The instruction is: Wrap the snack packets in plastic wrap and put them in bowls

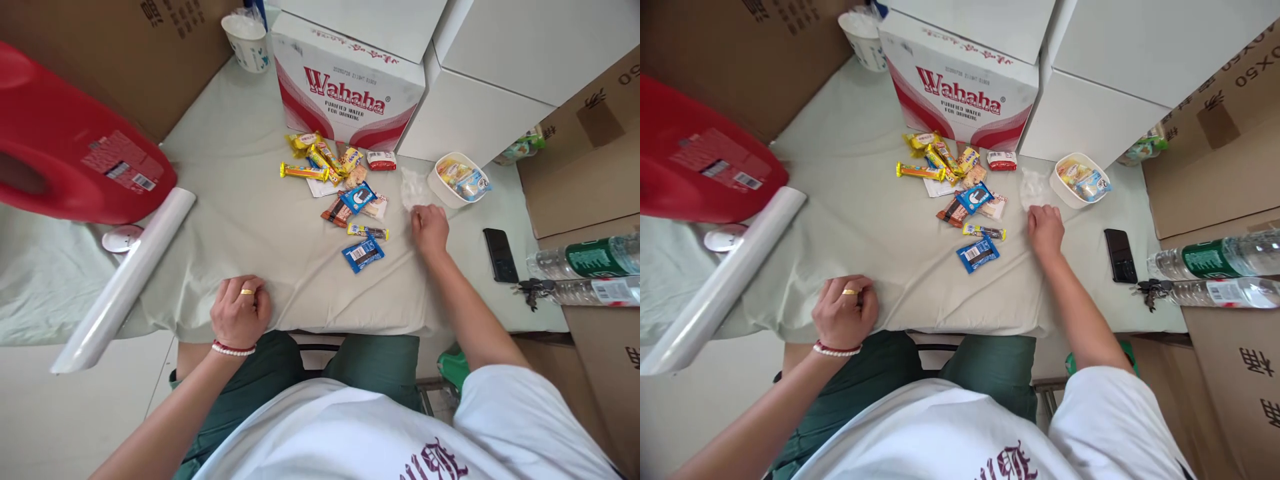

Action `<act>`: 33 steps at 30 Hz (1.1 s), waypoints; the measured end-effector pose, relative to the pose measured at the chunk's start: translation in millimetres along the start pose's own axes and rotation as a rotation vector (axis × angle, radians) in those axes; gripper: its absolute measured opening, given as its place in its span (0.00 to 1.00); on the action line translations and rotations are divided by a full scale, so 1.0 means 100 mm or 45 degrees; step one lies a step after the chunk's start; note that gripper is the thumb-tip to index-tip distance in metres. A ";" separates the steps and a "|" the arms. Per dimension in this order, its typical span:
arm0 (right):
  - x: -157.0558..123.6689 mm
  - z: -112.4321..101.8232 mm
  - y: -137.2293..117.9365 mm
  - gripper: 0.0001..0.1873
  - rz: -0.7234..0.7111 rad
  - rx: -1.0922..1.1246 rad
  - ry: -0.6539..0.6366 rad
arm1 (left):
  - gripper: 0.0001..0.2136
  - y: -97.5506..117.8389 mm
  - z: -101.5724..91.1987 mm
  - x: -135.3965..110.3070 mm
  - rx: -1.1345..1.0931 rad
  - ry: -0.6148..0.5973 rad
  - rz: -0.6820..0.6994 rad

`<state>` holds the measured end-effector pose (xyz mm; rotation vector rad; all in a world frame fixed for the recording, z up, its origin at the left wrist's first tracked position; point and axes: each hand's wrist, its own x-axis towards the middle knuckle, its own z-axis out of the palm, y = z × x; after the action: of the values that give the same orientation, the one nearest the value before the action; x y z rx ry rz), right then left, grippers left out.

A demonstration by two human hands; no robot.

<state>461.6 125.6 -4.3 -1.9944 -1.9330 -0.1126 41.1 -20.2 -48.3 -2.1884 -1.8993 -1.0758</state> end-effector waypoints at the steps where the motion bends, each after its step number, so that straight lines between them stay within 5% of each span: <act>1: -0.25 -0.05 -0.12 0.17 0.014 0.136 0.098 | 0.04 0.03 -0.01 0.00 -0.082 0.021 -0.076; 5: -1.27 -0.35 -0.68 0.12 0.039 0.575 0.337 | 0.07 0.45 -0.10 0.02 -0.640 -0.130 -0.592; 8: -1.81 -0.51 -1.07 0.10 -0.164 0.689 0.300 | 0.19 0.97 -0.13 0.11 -1.407 -0.711 -1.004; 11: -2.06 -0.53 -1.31 0.13 -0.399 0.692 0.170 | 0.28 1.36 -0.07 0.21 -1.982 -1.006 -1.267; 14: -2.15 -0.52 -1.39 0.14 -0.567 0.686 0.121 | 0.24 1.45 0.02 0.26 -2.199 -1.073 -1.408; 18: -2.25 -0.61 -1.30 0.13 -0.645 0.902 -0.106 | 0.18 1.29 0.04 0.25 -2.266 -0.916 -1.649; 20: -2.28 -0.65 -1.21 0.11 -0.445 1.121 -0.232 | 0.19 1.23 0.01 0.22 -2.276 -0.887 -1.672; 23: -2.25 -0.62 -1.13 0.18 0.185 1.369 -0.217 | 0.20 1.24 -0.03 0.14 -2.213 -0.884 -1.601; 25: -2.17 -0.56 -1.15 0.20 0.448 1.421 -0.210 | 0.19 1.31 -0.04 0.09 -2.164 -0.877 -1.537; 30: -1.94 -0.46 -1.35 0.18 0.410 1.406 -0.273 | 0.25 1.38 -0.11 0.02 -2.168 -0.856 -1.430; 33: -1.88 -0.44 -1.42 0.18 0.549 1.577 -0.273 | 0.30 1.32 -0.16 0.03 -2.256 -0.851 -1.425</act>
<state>319.5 -67.4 8.3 -1.4421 -1.0652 1.1381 151.0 -57.5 17.1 -1.3726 -3.1626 -3.7129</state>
